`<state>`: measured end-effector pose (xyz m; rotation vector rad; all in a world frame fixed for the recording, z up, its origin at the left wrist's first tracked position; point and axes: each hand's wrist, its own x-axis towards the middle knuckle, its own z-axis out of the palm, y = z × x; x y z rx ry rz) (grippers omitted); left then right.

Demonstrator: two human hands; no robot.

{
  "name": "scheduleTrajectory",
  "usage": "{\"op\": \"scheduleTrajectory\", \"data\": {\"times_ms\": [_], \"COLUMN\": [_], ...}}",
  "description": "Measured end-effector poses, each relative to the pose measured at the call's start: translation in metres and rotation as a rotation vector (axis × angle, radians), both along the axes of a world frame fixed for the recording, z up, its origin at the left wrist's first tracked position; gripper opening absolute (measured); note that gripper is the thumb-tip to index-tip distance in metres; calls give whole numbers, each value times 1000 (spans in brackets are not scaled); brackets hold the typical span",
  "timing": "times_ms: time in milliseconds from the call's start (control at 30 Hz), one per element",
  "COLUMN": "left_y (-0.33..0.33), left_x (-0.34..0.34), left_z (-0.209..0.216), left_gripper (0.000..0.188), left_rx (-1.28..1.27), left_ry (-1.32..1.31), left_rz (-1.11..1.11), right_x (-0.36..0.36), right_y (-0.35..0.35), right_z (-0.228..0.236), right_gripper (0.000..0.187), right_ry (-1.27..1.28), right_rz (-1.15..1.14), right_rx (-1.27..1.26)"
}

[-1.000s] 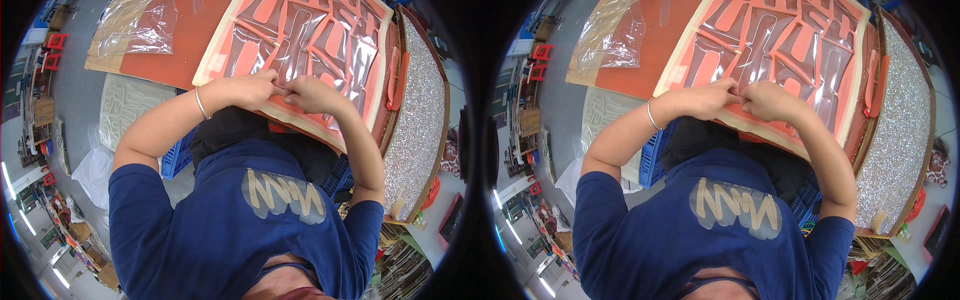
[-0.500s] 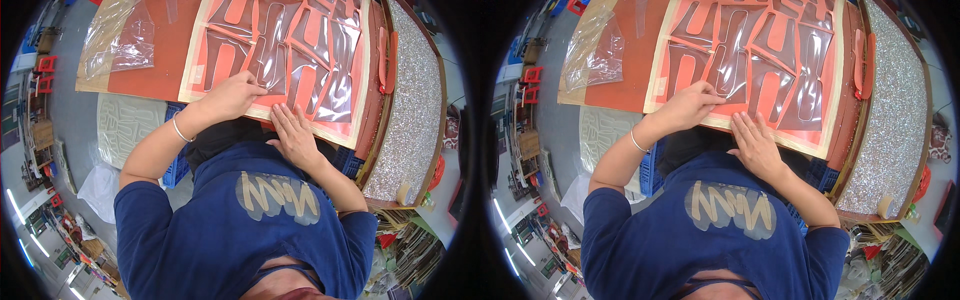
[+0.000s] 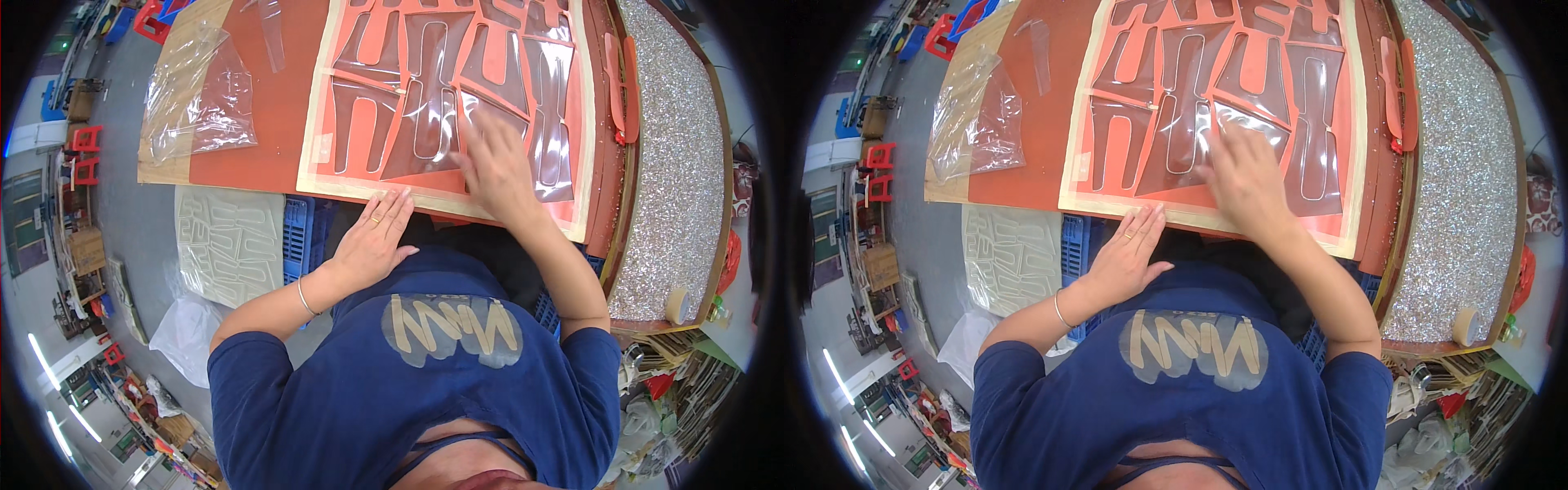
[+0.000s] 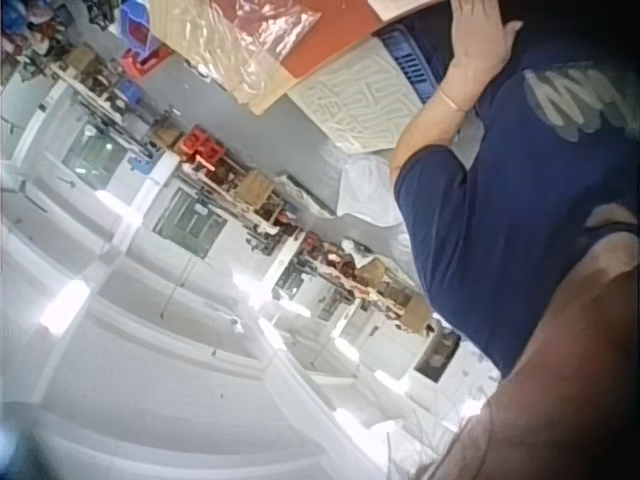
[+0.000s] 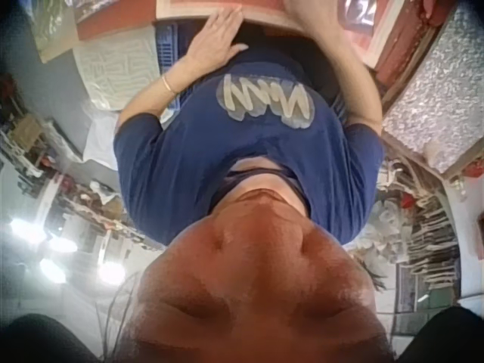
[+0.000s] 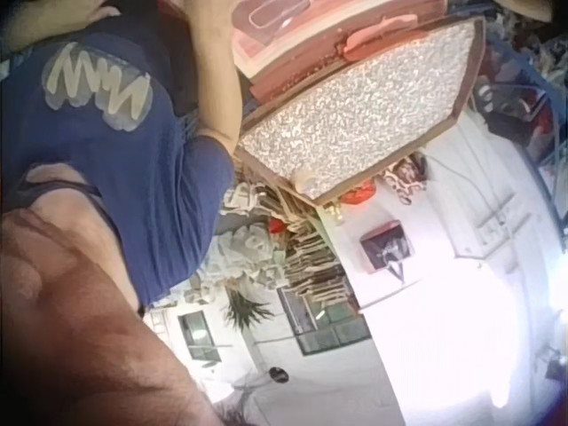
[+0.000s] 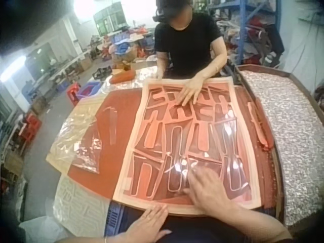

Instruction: The recorder applies adhesive film and decorative patterns to shoe components and then applies glitter to them.

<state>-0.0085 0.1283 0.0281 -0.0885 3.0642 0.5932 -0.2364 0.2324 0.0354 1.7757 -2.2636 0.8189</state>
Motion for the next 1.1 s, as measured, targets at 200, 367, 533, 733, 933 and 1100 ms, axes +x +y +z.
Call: {"op": "scheduleTrajectory", "data": {"times_ms": [200,367,533,733,933,1100], "left_y": [0,-1,-22,-39,-35,-35], "left_x": [0,-2,-18,-67,-80,-78], "left_z": [-5,-5,2,-9,-24,-20], "left_gripper": [73,63,46,66,94,86], "left_rx": [-51,-129,3,-137,-75,-69], "left_ry": [51,87,176,287,162,216], "left_rz": [139,125,166,244,261,242], "right_x": [-35,-33,-34,-43,-28,-20], "right_y": [-12,-20,-24,-44,-79,-93], "right_z": [-30,-38,-43,-6,-19,-31], "right_gripper": [78,80,64,44,45,48], "right_ry": [63,143,153,66,51,167], "right_rz": [-150,-60,-88,-150,166,157], "right_rx": [156,331,248,335,-49,102]}}
